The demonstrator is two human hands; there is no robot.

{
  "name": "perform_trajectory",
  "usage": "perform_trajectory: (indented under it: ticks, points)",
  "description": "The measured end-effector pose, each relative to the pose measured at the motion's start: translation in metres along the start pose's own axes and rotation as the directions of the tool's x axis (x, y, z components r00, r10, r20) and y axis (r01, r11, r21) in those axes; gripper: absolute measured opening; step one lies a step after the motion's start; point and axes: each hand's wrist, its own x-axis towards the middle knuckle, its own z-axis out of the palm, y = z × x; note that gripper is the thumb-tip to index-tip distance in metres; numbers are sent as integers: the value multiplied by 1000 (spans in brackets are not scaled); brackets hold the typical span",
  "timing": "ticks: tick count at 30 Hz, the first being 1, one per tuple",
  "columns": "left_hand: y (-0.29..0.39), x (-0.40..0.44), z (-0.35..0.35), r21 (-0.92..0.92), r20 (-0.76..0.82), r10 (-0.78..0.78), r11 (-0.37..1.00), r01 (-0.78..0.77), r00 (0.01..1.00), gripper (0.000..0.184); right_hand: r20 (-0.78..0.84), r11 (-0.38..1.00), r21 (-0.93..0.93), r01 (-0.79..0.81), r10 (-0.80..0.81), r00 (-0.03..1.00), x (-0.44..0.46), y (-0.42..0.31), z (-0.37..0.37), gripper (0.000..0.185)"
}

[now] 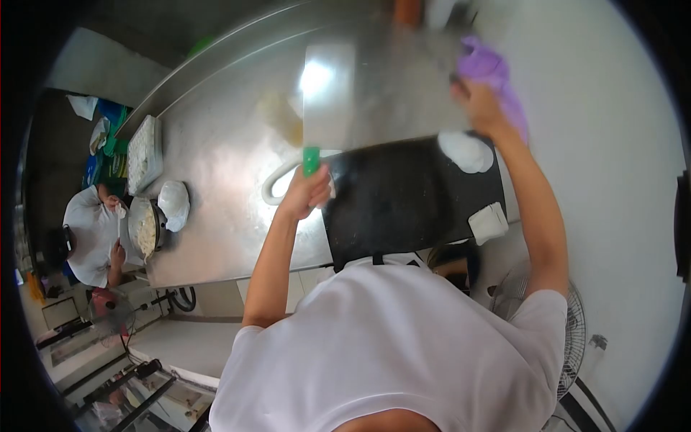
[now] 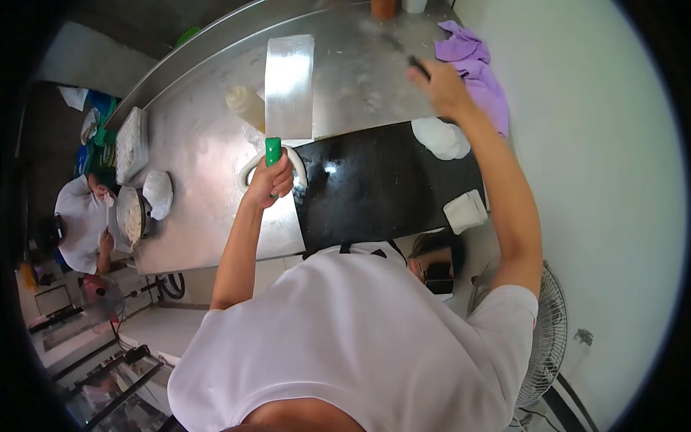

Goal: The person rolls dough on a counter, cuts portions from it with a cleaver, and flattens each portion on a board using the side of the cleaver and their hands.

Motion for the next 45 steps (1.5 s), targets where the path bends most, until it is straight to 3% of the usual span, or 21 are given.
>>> perform_trajectory:
  ticks: [1,3,5,7,9,11,15,17,19,21,23,25,27,29,30,32,34,37,41,43,45]
  points:
    - [-4,-4,-2,-9,-14,-7,1000,7,1000,34,17,1000,7,-1,1,1000,-16,-21,0,57]
    - [-5,1,-6,-67,119,12,998,-4,993,34,329,919,-47,392,-357,874,-26,-45,-3,57]
    - [-6,3,-10,-57,114,-23,998,30,993,34,398,923,-160,351,-266,878,-16,-27,11,56]
    - [-17,7,-11,-59,119,-43,997,51,992,34,50,992,-48,-117,120,992,2,3,20,54]
    - [-30,6,-17,-321,277,-60,935,151,959,29,-13,989,-5,-148,148,989,-3,9,20,57]
    - [-29,0,1,-422,326,20,898,127,945,32,-9,970,244,19,-17,1000,-40,-29,24,60]
    - [-19,1,11,-249,232,-1,967,60,973,28,332,931,56,362,-359,872,-53,-53,22,60]
    - [-22,5,-2,-204,163,-23,977,57,986,25,90,985,34,-172,168,982,-34,-24,31,57]
    - [-16,-4,3,-245,207,-1,968,53,978,26,7,939,119,-324,326,946,-23,-18,12,57]
    - [-9,-12,12,-537,596,237,828,161,767,26,-13,781,411,-470,521,854,-24,-19,-1,57]
    - [-14,-10,24,-613,681,349,753,240,644,24,27,707,594,-384,460,888,-46,-20,15,55]
    - [-25,-3,38,-639,506,291,759,126,812,27,27,582,768,-266,386,922,-71,-27,42,54]
    - [-31,7,46,-145,171,235,967,-211,957,28,53,528,811,-252,364,930,-97,-30,77,58]
    - [-42,10,20,-487,426,46,853,187,903,19,186,420,848,-322,332,925,-125,-37,105,65]
    - [-43,11,19,-492,419,45,850,185,907,19,246,437,837,-330,240,939,-135,-41,107,65]
    - [-45,8,15,-678,705,90,377,631,703,12,315,445,827,-343,139,939,-148,-42,106,65]
    - [-70,6,-11,-659,681,-22,418,625,732,12,265,905,398,150,-270,926,-127,-70,66,63]
    - [-60,5,-4,-533,693,-175,528,661,699,15,530,998,11,64,-60,846,-83,-86,42,59]
    - [-55,5,1,-410,696,-245,636,654,675,15,346,975,37,-217,191,919,-40,-74,31,56]
    - [-46,5,9,-273,733,-264,730,627,627,14,298,905,47,424,-418,858,-59,-95,21,62]
    - [-39,5,12,-230,712,-293,762,606,638,15,546,925,-27,379,-304,781,-52,-109,7,60]
